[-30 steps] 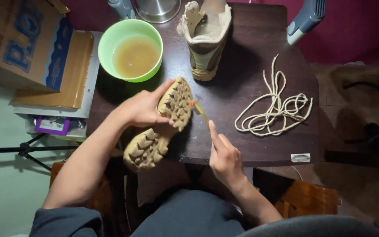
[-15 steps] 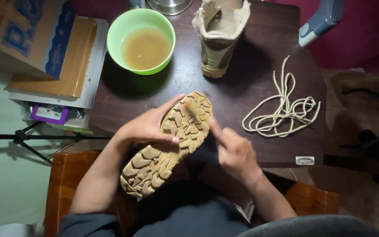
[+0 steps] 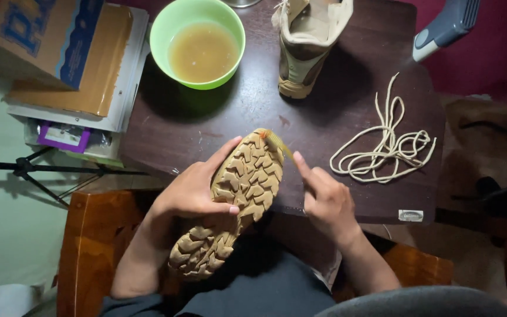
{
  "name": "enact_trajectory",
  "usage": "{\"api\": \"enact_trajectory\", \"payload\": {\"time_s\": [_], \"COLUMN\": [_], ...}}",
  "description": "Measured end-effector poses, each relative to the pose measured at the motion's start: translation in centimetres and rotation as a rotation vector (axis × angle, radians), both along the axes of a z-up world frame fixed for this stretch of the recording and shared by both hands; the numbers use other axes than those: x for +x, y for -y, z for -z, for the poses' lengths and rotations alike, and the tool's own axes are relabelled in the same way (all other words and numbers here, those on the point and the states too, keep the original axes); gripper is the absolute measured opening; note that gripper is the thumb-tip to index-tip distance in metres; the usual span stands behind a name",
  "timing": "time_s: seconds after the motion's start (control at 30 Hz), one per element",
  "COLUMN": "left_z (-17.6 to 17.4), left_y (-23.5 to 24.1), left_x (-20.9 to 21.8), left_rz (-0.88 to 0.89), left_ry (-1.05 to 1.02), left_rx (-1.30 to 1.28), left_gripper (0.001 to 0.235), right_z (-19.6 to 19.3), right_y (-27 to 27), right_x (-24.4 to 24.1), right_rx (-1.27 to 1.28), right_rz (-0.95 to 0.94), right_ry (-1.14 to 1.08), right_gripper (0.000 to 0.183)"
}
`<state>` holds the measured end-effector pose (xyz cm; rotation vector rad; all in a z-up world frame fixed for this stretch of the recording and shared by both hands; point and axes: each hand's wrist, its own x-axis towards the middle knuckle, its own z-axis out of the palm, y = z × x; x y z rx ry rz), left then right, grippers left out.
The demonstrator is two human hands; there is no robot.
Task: The person scrubs the exterior and sole of a brown hiking boot using a toothbrush. They rotate the boot to clean different sides and the tread pattern, with a bowl of liquid and a second boot visible on the table.
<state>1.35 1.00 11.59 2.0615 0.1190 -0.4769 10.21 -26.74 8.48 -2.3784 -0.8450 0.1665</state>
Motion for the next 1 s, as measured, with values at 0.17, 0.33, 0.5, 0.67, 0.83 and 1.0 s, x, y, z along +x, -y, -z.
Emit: {"api": "enact_trajectory", "payload": {"time_s": [0.17,0.33,0.5,0.67,0.83,1.0], "left_z": [-0.7,-0.2,-0.3,-0.4,-0.4,-0.6], "left_y": [0.2,0.6,0.7,1.2,1.3,1.2], "left_x": [-0.8,-1.1,-1.4,-1.6,-1.6,-1.6], "left_rz": [-0.007,-0.002,0.026,-0.012,-0.008,0.008], "left_ry": [0.045,0.097,0.082,0.072,0.060,0.046], "left_rx": [-0.014,-0.004,0.026,0.045,0.032,0.039], "left_gripper": [0.130,0.129,0.131,0.130,0.130,0.131], "right_z": [1.4,1.6,0.5,-0.1,1.1,1.5], "right_y": [0.6,0.7,0.2,0.7,0.2,0.7], "right_x": [-2.5,-1.9,-1.6,-3.9,-2.8,-3.8], "right_rx": [0.121,0.154,0.149,0.162,0.154,0.128], "right_rz": [-0.087,-0.116,-0.113,-0.181,-0.086,-0.177], "right_ry": [-0.036,0.101,0.121,0.111,0.067,0.027], "right_gripper": [0.057,0.064,0.057,0.058,0.067,0.066]}}
